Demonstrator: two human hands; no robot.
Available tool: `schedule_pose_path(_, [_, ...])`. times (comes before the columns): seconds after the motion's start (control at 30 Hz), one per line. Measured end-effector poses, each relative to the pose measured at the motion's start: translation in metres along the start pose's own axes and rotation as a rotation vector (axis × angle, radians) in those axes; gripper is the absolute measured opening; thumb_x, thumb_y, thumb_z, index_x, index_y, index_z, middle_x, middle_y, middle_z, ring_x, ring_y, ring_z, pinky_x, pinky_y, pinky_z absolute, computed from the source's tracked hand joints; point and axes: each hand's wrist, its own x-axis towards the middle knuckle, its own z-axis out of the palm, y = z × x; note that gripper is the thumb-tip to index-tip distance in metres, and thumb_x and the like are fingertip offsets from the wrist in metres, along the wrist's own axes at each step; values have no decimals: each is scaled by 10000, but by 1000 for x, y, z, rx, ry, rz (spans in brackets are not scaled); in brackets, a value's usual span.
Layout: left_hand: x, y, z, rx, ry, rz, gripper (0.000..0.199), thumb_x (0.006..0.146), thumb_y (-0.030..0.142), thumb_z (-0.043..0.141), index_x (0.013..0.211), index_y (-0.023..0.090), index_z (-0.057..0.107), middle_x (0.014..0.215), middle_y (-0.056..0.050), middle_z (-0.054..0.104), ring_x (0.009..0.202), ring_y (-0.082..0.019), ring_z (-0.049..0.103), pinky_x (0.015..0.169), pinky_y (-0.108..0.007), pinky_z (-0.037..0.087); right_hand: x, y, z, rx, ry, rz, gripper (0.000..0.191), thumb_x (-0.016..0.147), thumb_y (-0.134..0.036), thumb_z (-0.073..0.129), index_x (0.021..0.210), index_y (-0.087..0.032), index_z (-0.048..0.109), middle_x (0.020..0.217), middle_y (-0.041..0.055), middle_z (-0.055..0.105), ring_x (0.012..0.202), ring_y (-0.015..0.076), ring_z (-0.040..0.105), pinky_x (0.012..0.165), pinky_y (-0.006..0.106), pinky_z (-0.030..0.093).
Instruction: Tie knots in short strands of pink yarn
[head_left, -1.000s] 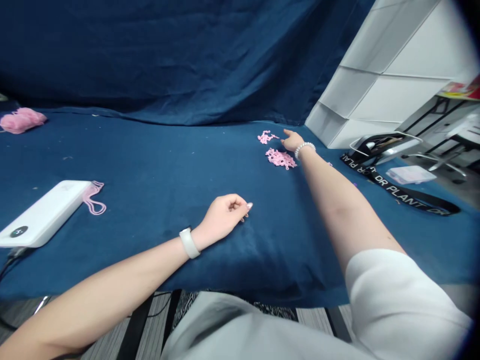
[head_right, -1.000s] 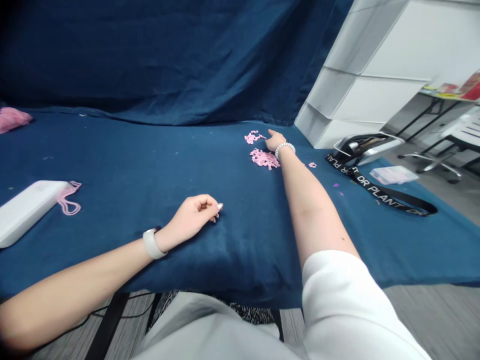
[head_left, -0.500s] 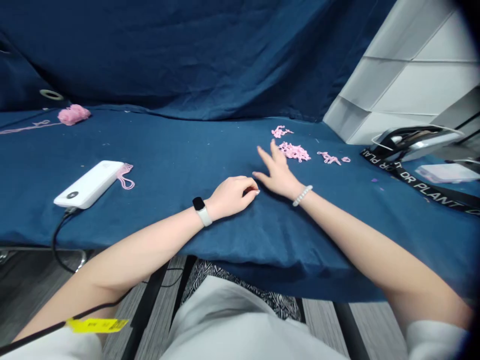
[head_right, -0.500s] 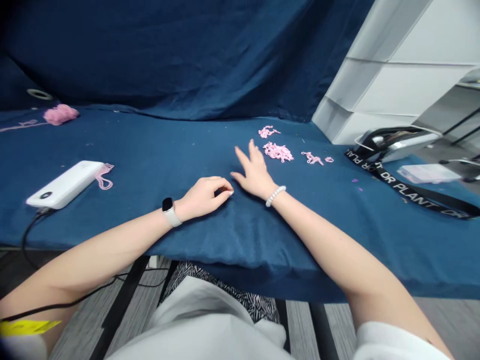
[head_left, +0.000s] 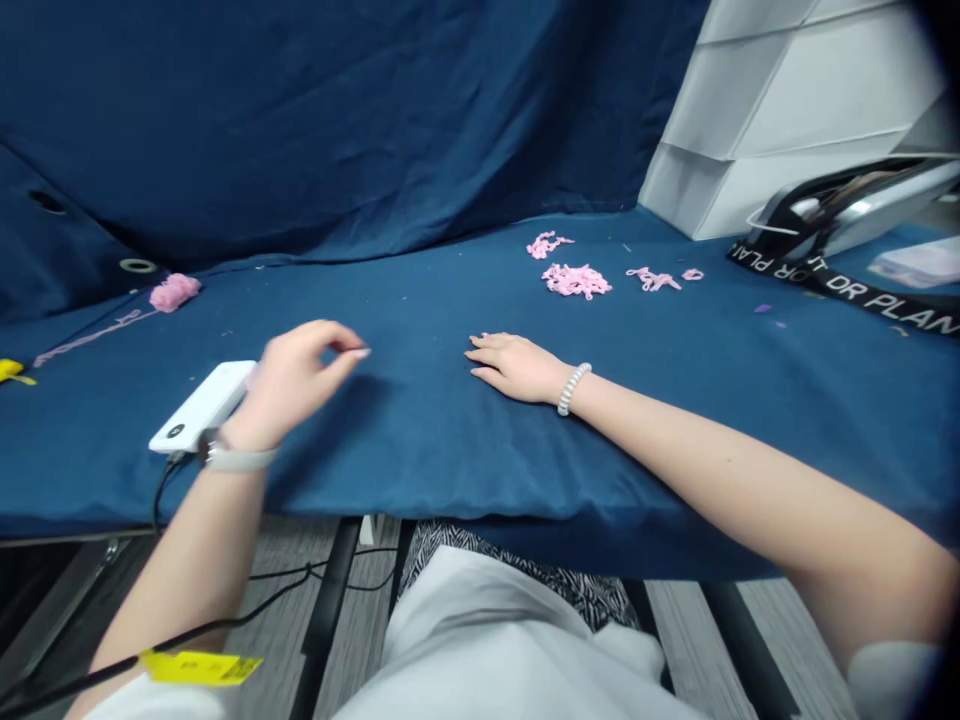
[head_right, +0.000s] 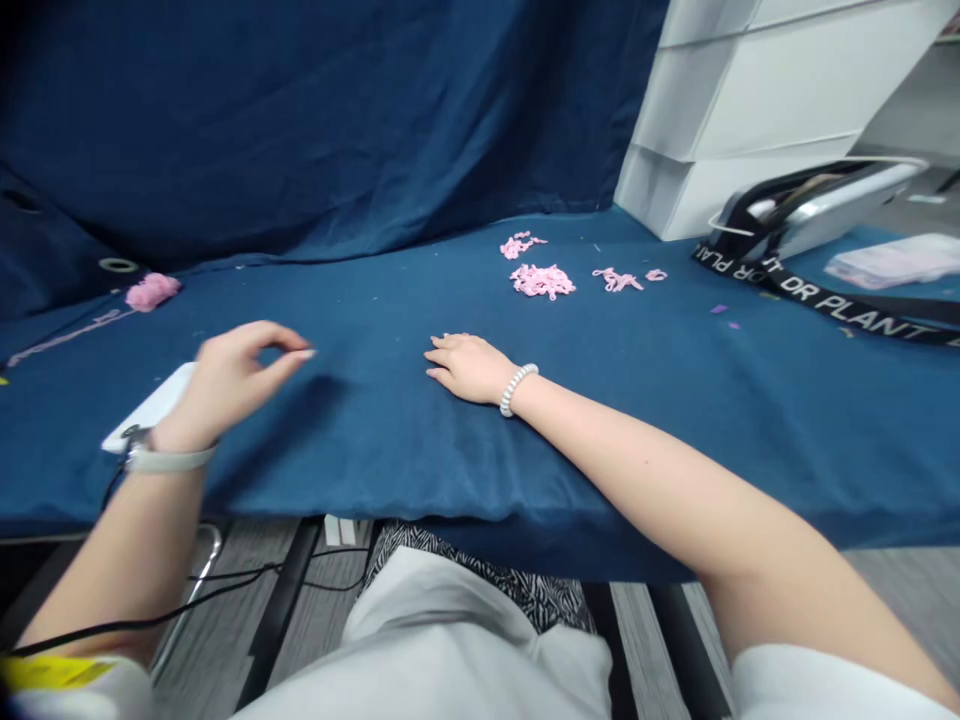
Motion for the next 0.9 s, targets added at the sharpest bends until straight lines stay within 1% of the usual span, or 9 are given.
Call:
schedule_pose_path(0.07, [-22,-35,-20,215,-93,-146,275,897,371,505,963,149,652,963,-55,671,894,-170,600,833,-250,414,0,1,0,4,5,-8,461,980,-347,409,1304,-92,615,1419,173,506,1327,289,494,1152,425,355])
schedule_pose_path(0.13, [-44,-65,-33,297,-211,-275,297,884,383,506,1004,159,660,1019,-55,675,917,-184,608,827,-250,413,1,2,1,9,22,-13,456,976,-345,420,1298,-91,621,1407,173,517,1322,283,500,1155,417,352])
schedule_pose_path(0.2, [-62,-86,-38,310,-288,-385,320,879,414,496,1012,181,671,1008,-39,681,917,-200,619,809,-253,415,1,3,2,17,33,-12,452,972,-344,428,1290,-90,626,1398,173,526,1315,284,508,1153,424,358])
schedule_pose_path(0.27, [-75,-98,-37,303,-326,-396,328,867,443,506,1006,198,674,992,-25,688,913,-219,627,803,-259,422,1,3,2,22,33,-8,450,970,-341,431,1288,-90,627,1395,172,528,1311,284,512,1151,428,362])
schedule_pose_path(0.43, [-78,-111,-24,264,-310,-342,292,850,435,528,993,224,672,1052,0,707,987,-226,626,841,-258,421,0,3,1,24,26,2,453,972,-345,426,1294,-93,623,1403,169,522,1321,277,502,1157,420,356])
schedule_pose_path(0.6, [-66,-111,-13,376,-383,-371,386,876,410,445,1046,141,665,1150,-105,675,1042,-259,606,841,-279,402,0,4,2,26,27,-6,453,973,-346,425,1294,-93,621,1402,175,521,1317,279,506,1152,435,360])
schedule_pose_path(0.7, [-62,-109,-14,452,-429,-397,380,869,398,436,1036,138,657,1122,-117,661,979,-240,589,808,-269,379,1,4,3,22,21,-3,457,975,-353,419,1301,-101,617,1408,163,520,1324,276,499,1156,427,354])
schedule_pose_path(0.77, [-61,-111,-21,500,-392,-410,373,864,410,433,1032,155,647,1075,-103,644,915,-216,569,767,-255,365,1,4,3,24,20,0,459,975,-355,419,1302,-101,616,1412,162,517,1326,278,496,1155,426,355])
schedule_pose_path(0.9, [-61,-121,-45,556,-207,-527,340,867,401,400,1005,175,614,995,-67,609,903,-181,522,726,-221,339,0,4,2,24,22,-11,454,976,-349,418,1296,-97,619,1403,163,525,1324,280,499,1151,432,360])
